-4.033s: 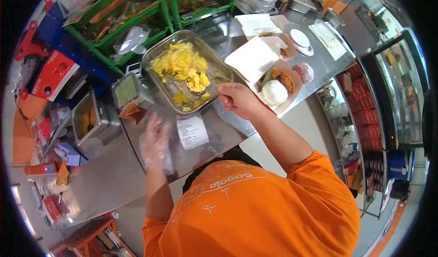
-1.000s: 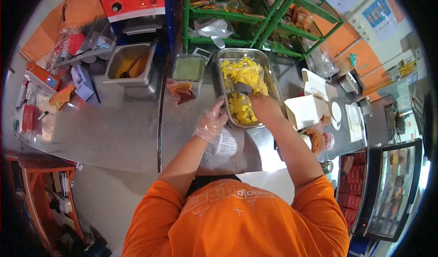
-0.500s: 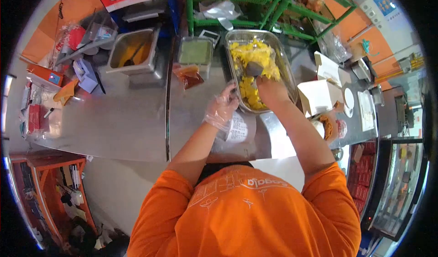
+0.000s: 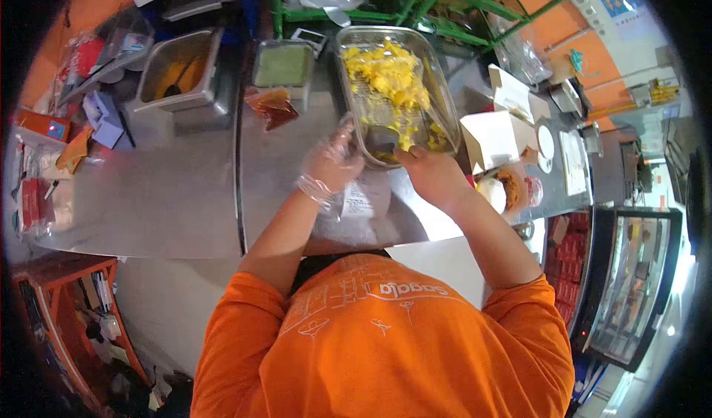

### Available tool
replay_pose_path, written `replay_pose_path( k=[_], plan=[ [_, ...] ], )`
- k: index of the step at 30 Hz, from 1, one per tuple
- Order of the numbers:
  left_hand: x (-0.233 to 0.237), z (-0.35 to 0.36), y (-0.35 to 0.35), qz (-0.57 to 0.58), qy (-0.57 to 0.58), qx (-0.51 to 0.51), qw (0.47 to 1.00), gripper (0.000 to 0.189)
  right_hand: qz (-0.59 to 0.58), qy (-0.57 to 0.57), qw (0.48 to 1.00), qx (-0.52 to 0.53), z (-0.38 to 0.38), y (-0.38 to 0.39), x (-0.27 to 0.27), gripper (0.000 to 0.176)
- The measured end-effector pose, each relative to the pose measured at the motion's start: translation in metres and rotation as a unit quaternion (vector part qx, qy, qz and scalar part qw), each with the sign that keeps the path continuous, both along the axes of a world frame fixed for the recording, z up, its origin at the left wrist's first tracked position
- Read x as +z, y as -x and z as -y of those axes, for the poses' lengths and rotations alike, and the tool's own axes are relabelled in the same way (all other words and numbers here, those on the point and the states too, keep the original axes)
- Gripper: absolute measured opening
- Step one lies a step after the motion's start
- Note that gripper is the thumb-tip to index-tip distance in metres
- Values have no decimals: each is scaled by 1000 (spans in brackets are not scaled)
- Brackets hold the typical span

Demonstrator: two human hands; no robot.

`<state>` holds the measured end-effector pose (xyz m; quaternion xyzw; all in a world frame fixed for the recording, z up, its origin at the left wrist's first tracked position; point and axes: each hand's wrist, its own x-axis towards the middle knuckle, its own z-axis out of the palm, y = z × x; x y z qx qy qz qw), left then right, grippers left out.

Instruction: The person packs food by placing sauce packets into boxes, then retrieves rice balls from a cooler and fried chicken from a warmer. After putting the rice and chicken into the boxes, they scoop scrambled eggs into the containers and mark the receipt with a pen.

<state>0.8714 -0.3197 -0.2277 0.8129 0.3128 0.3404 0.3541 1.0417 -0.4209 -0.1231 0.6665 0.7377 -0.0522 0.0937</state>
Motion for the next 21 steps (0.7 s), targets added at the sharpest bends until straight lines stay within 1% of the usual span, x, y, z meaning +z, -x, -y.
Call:
replay_pose_path(
  k=[1,2,3,5,6,9,10,12,13,15,16,18,19,21],
  plan=[
    [1,2,0,-9,16,-6,1000,61,5,24,1000,2,9,2,8,40],
    [3,2,0,-19,28,-11,999,61,24,19,1000,8,11,-4,8,39],
    [6,1,-1,-27,36,-13,999,60,25,1,1000,14,11,-9,12,38],
    [5,1,-1,-29,13,-17,999,63,28,-40,998,33,8,-19,23,37],
    [4,2,-1,-23,3,-17,1000,65,-8,-82,996,44,7,-29,19,36],
    [2,1,0,9,11,-29,999,68,11,-111,994,11,10,-33,18,36],
    [4,2,0,21,20,-39,999,69,39,-114,993,-4,8,-34,15,32],
    [11,2,-1,2,22,-47,999,71,96,-121,987,-38,-1,-36,7,25],
    [15,2,0,-8,21,-49,999,72,99,-114,987,-50,-2,-38,3,24],
    [14,2,1,8,57,-71,996,72,103,-101,987,-65,-8,-39,-5,22],
    [12,2,2,17,75,-79,994,72,67,-81,992,-64,-4,-35,-6,26],
    [5,1,1,34,61,-67,995,71,-3,-38,998,-60,10,-26,-6,36],
    [3,1,0,43,56,-63,995,70,1,-35,998,-58,10,-25,-5,35],
    [-2,-1,-2,38,-36,-28,998,64,3,-25,998,-64,18,-23,-1,35]
  ],
)
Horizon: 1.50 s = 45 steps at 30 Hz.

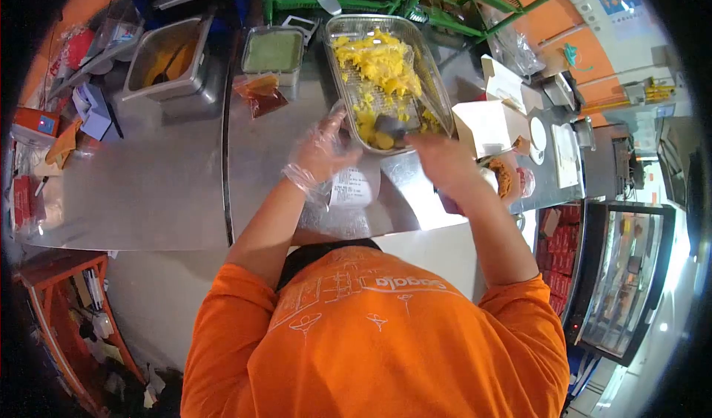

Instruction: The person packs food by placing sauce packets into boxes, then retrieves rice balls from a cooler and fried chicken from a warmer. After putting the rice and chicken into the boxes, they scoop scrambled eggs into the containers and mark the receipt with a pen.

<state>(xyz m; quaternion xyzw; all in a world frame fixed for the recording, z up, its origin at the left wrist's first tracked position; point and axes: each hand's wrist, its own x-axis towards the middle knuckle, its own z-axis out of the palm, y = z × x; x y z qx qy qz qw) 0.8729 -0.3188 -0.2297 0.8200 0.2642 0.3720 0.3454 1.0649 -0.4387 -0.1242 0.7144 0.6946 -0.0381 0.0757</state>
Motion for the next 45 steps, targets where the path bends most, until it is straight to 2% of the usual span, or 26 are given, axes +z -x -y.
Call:
replay_pose_path(
  k=[1,2,3,4,5,6,9,11,14,18,19,21,24,27,28,31,34,37,40,42,45],
  plan=[
    [-1,1,2,-1,24,-9,1000,62,29,-40,999,15,-5,-6,0,33],
    [-2,2,3,-2,48,-17,999,60,32,-27,999,-8,-14,-14,-4,32],
    [2,2,6,0,138,-48,989,59,21,-62,998,-3,-23,-11,2,33],
    [2,0,7,-1,225,-77,971,58,19,-41,999,-4,-34,-19,-6,35],
    [-3,2,4,63,227,-79,969,52,13,-51,998,23,-43,-22,-13,37],
    [-7,2,4,43,186,-56,980,51,10,-26,1000,2,-46,-22,-18,37],
    [0,2,-1,12,53,0,999,49,14,-64,995,79,-33,-13,-26,37],
    [4,1,-1,2,68,-15,998,51,29,-57,991,120,-13,-5,-14,37],
    [11,2,0,-40,48,-14,998,54,100,-26,989,103,-5,-2,13,37],
    [13,2,-1,-65,18,-5,998,58,112,-62,988,84,-20,-19,12,36],
    [13,2,-2,-59,57,-13,997,58,131,-116,979,105,-25,-24,2,36],
    [13,3,-5,-49,136,-30,989,58,112,-101,984,98,-21,-25,-12,38],
    [18,6,-4,-64,94,-10,993,58,82,-75,988,104,-10,-15,-12,38],
    [-11,0,-6,-23,103,-7,994,60,71,-81,988,106,-3,-19,-8,38],
    [-8,1,-5,-30,98,-11,995,61,71,-90,988,102,-2,-21,-6,38],
    [-5,-2,-5,-20,74,-26,997,64,90,-88,991,42,-8,-28,-5,36],
    [-22,-6,-7,28,64,-45,997,66,123,-14,992,-6,-11,-34,-8,34],
    [-22,-5,-7,30,121,-59,990,68,80,19,997,-16,-4,-34,-16,33],
    [-31,-10,-7,21,196,-78,977,73,-46,-5,998,-40,6,-12,-23,32],
    [-19,-5,-5,5,210,-80,974,77,-52,22,998,-26,-1,6,-13,33],
    [22,5,-4,-86,81,-67,991,87,-57,14,998,6,-9,7,-14,34]
  ],
)
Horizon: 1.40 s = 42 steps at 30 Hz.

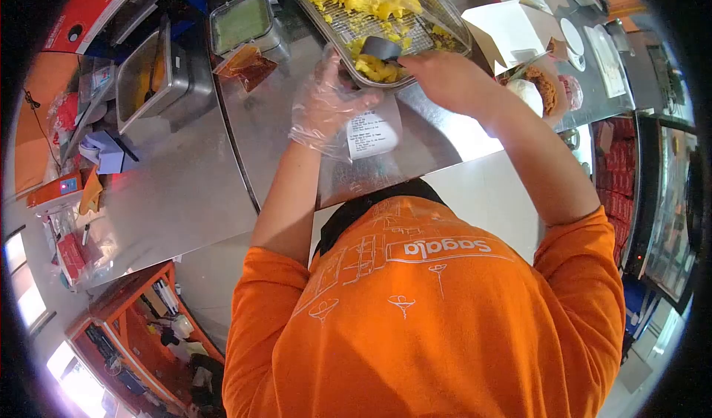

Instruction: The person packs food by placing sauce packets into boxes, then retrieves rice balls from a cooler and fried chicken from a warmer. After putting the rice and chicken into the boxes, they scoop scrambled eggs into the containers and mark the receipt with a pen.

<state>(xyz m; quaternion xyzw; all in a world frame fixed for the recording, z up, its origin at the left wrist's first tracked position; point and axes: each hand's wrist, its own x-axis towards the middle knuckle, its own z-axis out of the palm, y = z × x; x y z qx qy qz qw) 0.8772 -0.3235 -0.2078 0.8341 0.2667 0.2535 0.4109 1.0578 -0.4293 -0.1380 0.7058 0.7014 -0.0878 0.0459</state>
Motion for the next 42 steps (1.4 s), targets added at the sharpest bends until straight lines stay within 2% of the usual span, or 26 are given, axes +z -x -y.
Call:
replay_pose_path(
  k=[3,5,11,14,15,17,20,21,22,23,26,29,32,35,38,42],
  plan=[
    [-19,-5,-2,-47,-157,29,986,97,34,-38,997,63,-8,-22,1,35],
    [-16,-1,-4,-68,-138,51,987,100,49,-40,992,106,-10,-33,10,34],
    [-5,3,-4,-86,-92,60,990,102,58,63,992,89,-6,-10,18,27],
    [-6,4,-4,-55,-121,58,989,99,-31,105,992,64,-18,-4,24,23],
    [-8,2,-3,-39,-142,57,987,97,-70,78,993,57,-20,-6,20,23],
    [-20,-2,-2,-21,-113,46,992,92,-147,23,988,41,-23,-11,8,23],
    [-20,-4,-2,-3,-97,38,995,84,-168,20,982,82,-34,-26,2,24],
    [-19,-4,-2,1,-95,36,995,81,-280,60,957,-41,-33,-27,2,25],
    [-21,-5,-2,4,-102,38,994,79,-383,99,904,-163,-31,-26,3,25],
    [-24,-6,-3,7,-108,40,993,78,-475,134,823,-280,-29,-25,4,26],
    [-24,-5,-2,-21,-87,54,995,74,-602,130,745,-258,-17,-38,-1,26],
    [-21,-4,-1,-35,-27,59,997,71,-619,91,712,-319,-10,-48,9,26],
    [-21,-4,-2,-13,2,59,998,68,-375,88,881,-275,-6,-49,38,26],
    [-26,-6,-2,10,-11,49,999,64,-154,20,976,-152,1,-58,29,28],
    [-23,-5,-3,19,-15,45,999,61,27,22,999,-9,-2,-61,10,27],
    [-16,-4,0,-23,-48,61,997,59,-26,-14,1000,-9,1,-21,4,22]
  ],
)
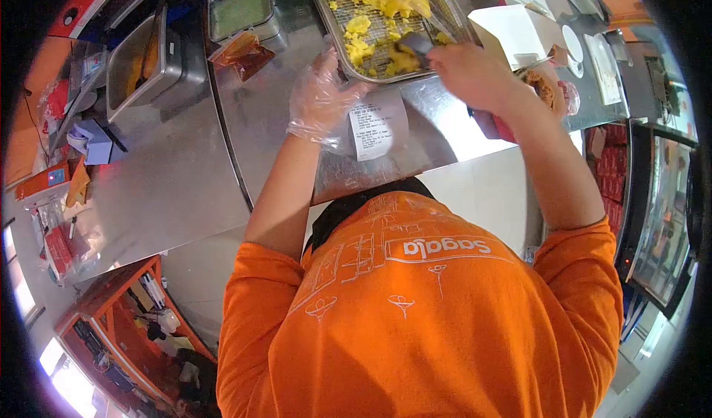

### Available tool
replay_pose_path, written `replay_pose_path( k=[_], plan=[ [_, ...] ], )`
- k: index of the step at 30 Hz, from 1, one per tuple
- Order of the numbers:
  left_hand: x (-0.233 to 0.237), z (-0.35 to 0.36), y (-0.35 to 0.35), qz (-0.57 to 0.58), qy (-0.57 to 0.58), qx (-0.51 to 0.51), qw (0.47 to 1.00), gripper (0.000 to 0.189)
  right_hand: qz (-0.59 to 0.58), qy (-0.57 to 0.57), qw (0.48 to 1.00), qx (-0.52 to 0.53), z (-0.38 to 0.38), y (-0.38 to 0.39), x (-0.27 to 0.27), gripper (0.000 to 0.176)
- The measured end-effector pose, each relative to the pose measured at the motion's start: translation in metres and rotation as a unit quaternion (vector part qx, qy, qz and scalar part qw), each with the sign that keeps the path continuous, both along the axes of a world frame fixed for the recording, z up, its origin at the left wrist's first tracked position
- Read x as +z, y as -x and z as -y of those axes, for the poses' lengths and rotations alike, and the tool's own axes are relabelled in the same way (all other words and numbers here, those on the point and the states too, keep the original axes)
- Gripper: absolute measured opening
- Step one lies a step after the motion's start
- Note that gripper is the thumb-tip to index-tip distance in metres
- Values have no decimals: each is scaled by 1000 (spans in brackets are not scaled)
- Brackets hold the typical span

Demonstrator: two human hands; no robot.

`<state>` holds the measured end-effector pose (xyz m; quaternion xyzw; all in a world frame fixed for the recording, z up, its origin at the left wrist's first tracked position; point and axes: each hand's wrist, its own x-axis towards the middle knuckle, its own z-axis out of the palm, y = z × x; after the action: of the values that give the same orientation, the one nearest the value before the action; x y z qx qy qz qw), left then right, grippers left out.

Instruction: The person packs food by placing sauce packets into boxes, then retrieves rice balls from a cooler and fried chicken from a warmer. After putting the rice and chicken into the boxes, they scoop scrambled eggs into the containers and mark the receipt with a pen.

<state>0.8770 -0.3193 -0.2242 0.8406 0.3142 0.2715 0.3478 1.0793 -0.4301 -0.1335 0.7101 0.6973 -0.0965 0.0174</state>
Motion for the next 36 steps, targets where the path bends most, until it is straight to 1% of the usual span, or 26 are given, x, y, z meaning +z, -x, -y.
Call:
replay_pose_path(
  k=[3,6,9,12,15,18,21,24,26,27,29,30,32,33,34,35,36],
  plan=[
    [-9,1,-3,61,28,-9,998,55,-36,15,999,-1,-8,38,-1,20],
    [-16,1,-1,148,83,-54,984,49,-52,12,998,19,-18,64,5,18],
    [-10,0,1,137,111,-81,981,50,-47,29,998,19,-22,70,10,18],
    [-24,-1,-4,180,77,-45,980,51,-49,24,998,17,-20,69,10,18],
    [-21,-3,-2,142,62,-44,987,51,-55,15,998,7,-19,69,5,18],
    [-16,-2,-1,143,26,-43,988,53,-53,20,998,1,-19,70,4,18],
    [-2,4,-2,172,97,-57,979,53,-44,27,999,6,-18,69,1,19],
    [-10,1,-1,126,30,-43,991,54,-25,14,1000,12,-15,72,-3,20],
    [-9,0,-1,135,20,-34,990,54,9,-16,1000,25,-9,77,-2,21],
    [-8,1,0,139,15,-29,990,55,31,-5,999,24,-9,77,2,23],
    [10,4,4,49,30,-26,998,60,77,17,997,22,-7,75,11,28],
    [18,5,6,5,37,-24,999,62,61,-33,998,-1,-3,74,20,29],
    [10,-4,25,-3,67,-61,996,68,25,-130,990,-47,15,66,40,32],
    [5,-6,38,-9,85,-80,993,71,15,-191,979,-65,25,57,43,37],
    [14,0,50,30,153,-65,986,73,4,-251,965,-83,38,45,46,42],
    [27,8,66,68,220,-47,972,74,-96,-193,963,-158,53,30,56,40],
    [36,17,84,124,253,-26,959,66,-175,-180,941,-227,68,18,71,35]
  ],
)
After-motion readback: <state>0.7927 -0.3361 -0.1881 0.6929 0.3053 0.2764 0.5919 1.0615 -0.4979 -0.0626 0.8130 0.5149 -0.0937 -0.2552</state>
